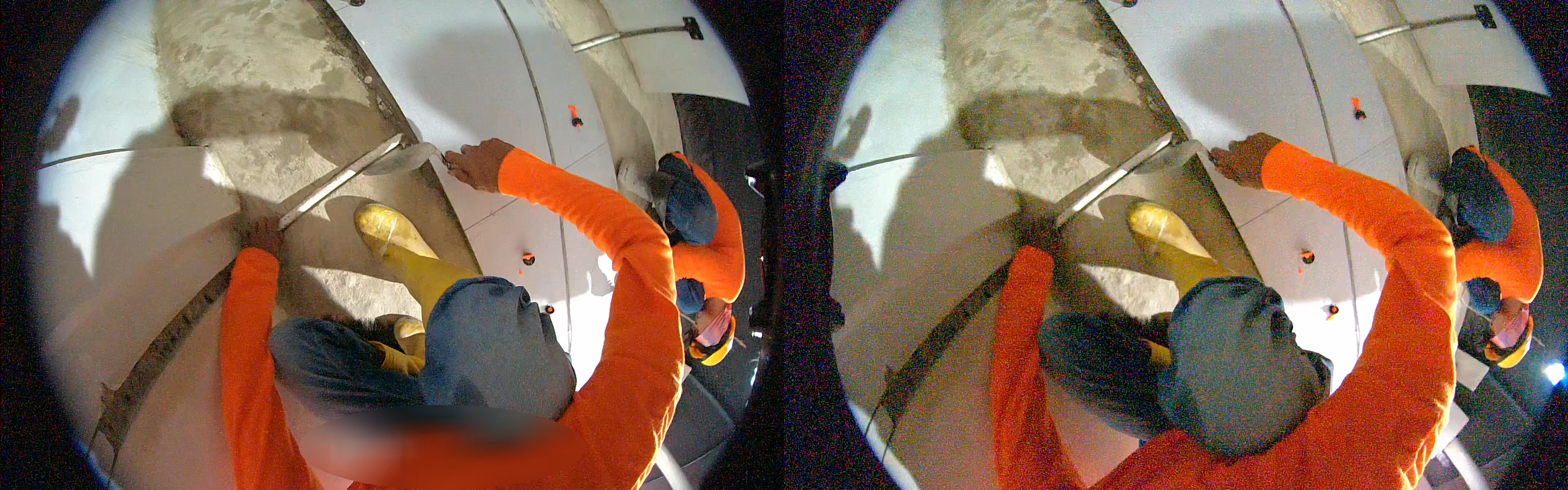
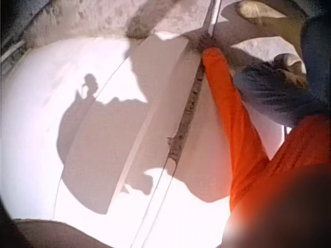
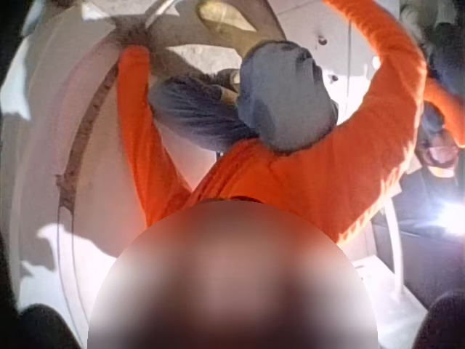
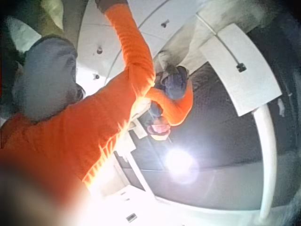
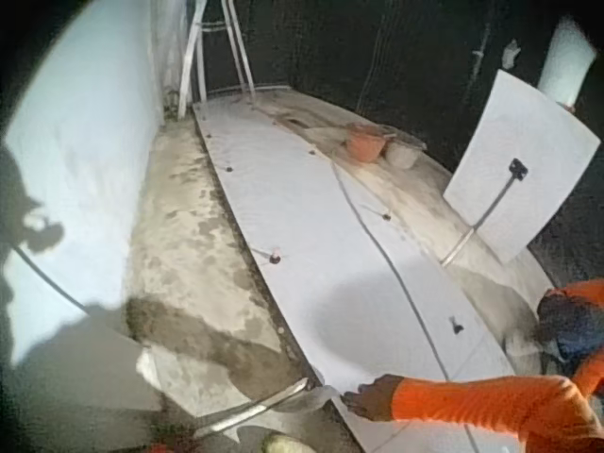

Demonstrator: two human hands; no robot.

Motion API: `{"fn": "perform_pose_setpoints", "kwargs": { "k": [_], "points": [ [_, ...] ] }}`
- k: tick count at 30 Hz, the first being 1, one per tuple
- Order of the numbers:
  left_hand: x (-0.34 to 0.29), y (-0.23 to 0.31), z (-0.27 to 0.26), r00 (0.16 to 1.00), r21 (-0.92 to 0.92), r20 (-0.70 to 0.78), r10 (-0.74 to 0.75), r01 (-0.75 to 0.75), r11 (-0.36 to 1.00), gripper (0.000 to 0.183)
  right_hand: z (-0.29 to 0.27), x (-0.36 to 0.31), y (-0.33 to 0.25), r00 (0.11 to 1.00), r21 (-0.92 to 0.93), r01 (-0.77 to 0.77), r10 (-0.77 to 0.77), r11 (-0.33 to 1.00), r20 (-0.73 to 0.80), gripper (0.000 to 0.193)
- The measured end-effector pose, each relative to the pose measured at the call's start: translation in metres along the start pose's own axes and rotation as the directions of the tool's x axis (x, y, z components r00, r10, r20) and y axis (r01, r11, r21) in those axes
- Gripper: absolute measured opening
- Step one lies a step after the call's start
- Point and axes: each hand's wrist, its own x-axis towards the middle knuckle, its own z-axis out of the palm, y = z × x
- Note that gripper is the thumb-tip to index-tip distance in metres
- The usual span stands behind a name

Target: The person pours water from a bucket onto the floor, then sweeps the area with a broom. They place a metal straightedge on the floor and use a hammer to tap it into position, then use a trowel to spread material along the edge. Another worker is visible nearby working on the same wall.

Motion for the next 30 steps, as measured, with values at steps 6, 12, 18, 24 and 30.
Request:
{"fn": "perform_pose_setpoints", "kwargs": {
  "k": [6,12,18,24,30],
  "points": [
    [-0.014,0.006,-0.039,0.998,-0.036,-0.057,-0.001,-0.001,0.999,0.048,0.018,0.033,-0.017,0.994,0.109,0.067,-0.057,0.992,-0.095,0.041],
    [-0.029,0.008,-0.036,0.941,-0.162,-0.337,-0.024,-0.033,0.986,0.048,0.036,0.025,-0.058,0.957,0.210,0.174,-0.115,0.962,-0.266,0.043],
    [-0.024,-0.007,-0.023,0.929,-0.150,-0.362,0.077,-0.139,0.979,0.048,0.006,0.016,-0.062,0.999,0.222,0.029,-0.038,0.975,0.036,0.047],
    [-0.030,0.003,-0.025,0.910,-0.144,-0.410,0.065,-0.135,0.980,0.044,0.007,0.021,-0.062,0.999,0.222,-0.006,0.015,0.975,-0.041,0.044],
    [-0.029,0.009,-0.038,0.951,-0.121,-0.309,0.006,-0.045,0.992,0.044,0.029,0.036,-0.060,0.990,0.201,0.089,-0.063,0.976,-0.128,0.045]
  ]
}}
